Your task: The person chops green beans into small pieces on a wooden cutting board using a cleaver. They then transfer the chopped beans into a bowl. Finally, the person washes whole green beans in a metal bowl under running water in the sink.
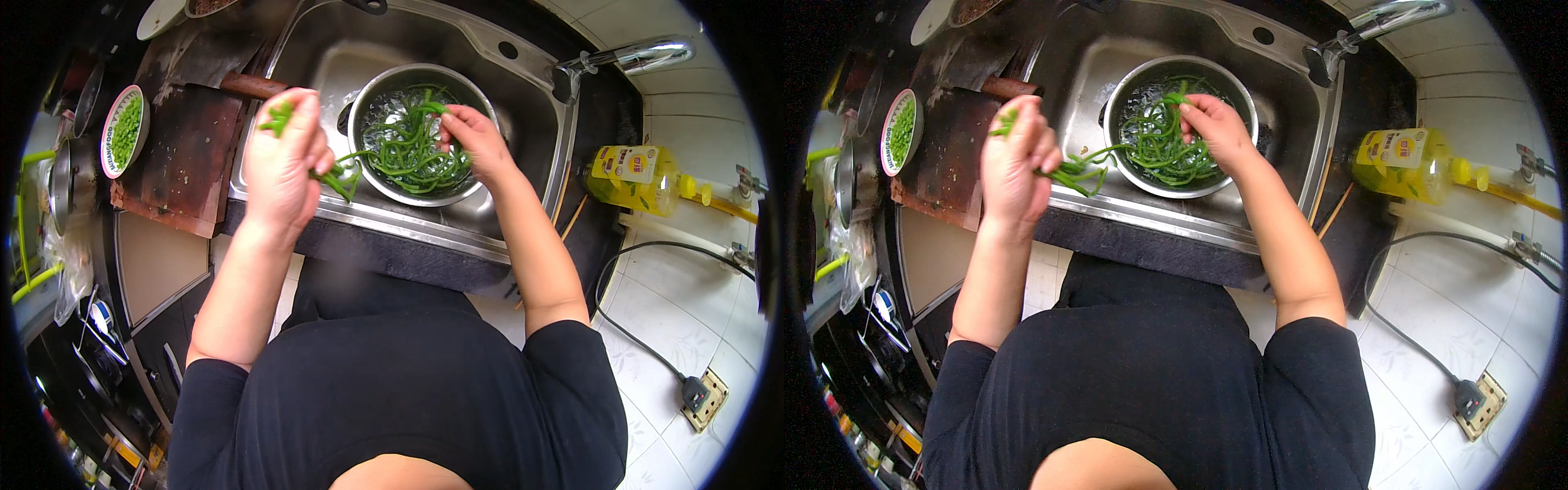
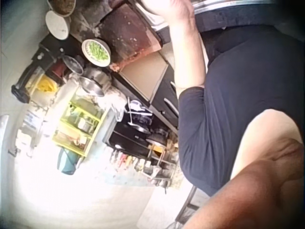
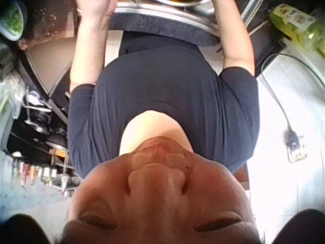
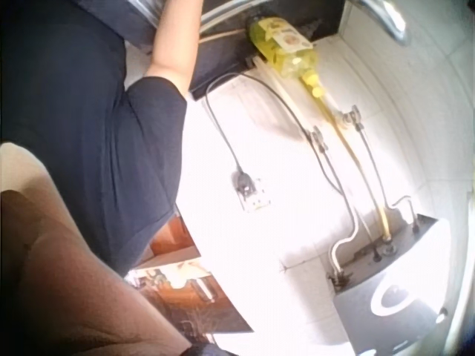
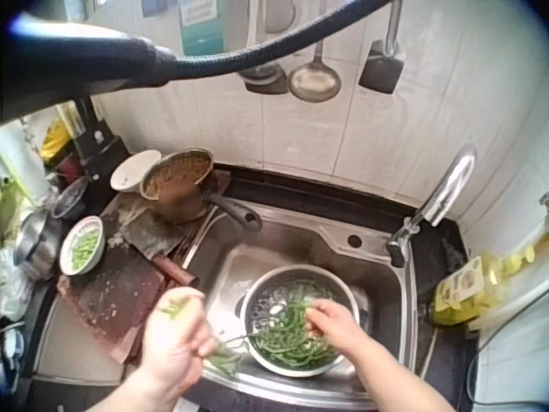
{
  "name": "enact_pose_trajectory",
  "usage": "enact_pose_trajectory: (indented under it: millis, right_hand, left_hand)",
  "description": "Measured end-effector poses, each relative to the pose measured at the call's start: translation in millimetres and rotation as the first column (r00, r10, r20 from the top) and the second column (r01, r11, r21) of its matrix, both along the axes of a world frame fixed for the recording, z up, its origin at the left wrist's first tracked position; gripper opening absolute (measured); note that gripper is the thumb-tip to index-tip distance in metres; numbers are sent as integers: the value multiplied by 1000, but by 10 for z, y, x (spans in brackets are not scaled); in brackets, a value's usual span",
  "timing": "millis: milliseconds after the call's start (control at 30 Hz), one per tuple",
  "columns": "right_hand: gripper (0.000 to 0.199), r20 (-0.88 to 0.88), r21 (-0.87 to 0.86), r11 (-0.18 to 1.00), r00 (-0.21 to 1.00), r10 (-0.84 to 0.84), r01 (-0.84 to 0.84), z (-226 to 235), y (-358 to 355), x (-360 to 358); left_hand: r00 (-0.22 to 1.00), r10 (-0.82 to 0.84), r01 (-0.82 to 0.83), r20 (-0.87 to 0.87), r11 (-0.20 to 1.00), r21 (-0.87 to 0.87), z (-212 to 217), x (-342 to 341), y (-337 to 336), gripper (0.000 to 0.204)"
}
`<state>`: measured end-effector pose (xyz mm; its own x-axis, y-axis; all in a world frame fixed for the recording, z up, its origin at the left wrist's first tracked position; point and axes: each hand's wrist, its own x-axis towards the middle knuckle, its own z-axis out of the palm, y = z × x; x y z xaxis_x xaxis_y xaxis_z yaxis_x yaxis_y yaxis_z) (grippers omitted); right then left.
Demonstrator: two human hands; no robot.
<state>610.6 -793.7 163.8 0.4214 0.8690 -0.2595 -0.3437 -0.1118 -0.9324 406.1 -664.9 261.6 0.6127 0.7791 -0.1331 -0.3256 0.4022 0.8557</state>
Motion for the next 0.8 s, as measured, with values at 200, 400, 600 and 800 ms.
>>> enact_pose_trajectory:
  millis: [200, 400, 600, 800]
  right_hand:
    - [21, -207, 261, 964, 978, -4, 60, 560, -156, -34]
    - [17, -741, 215, 924, 669, -56, 315, 572, -206, -3]
    - [19, -871, 66, 925, 473, -129, 374, 499, -107, -167]
    - [21, -922, 189, 935, 381, 64, 300, 431, -121, -301]
  left_hand:
    - [959, -258, 226, -119, 946, -233, -297, 238, -242, 13]
    - [921, -303, 371, -244, 873, 317, -474, 341, -411, 18]
    - [928, -222, 369, -298, 657, 658, -490, 320, -472, 39]
    - [970, -188, 238, -152, 855, 461, -569, 304, -385, 31]
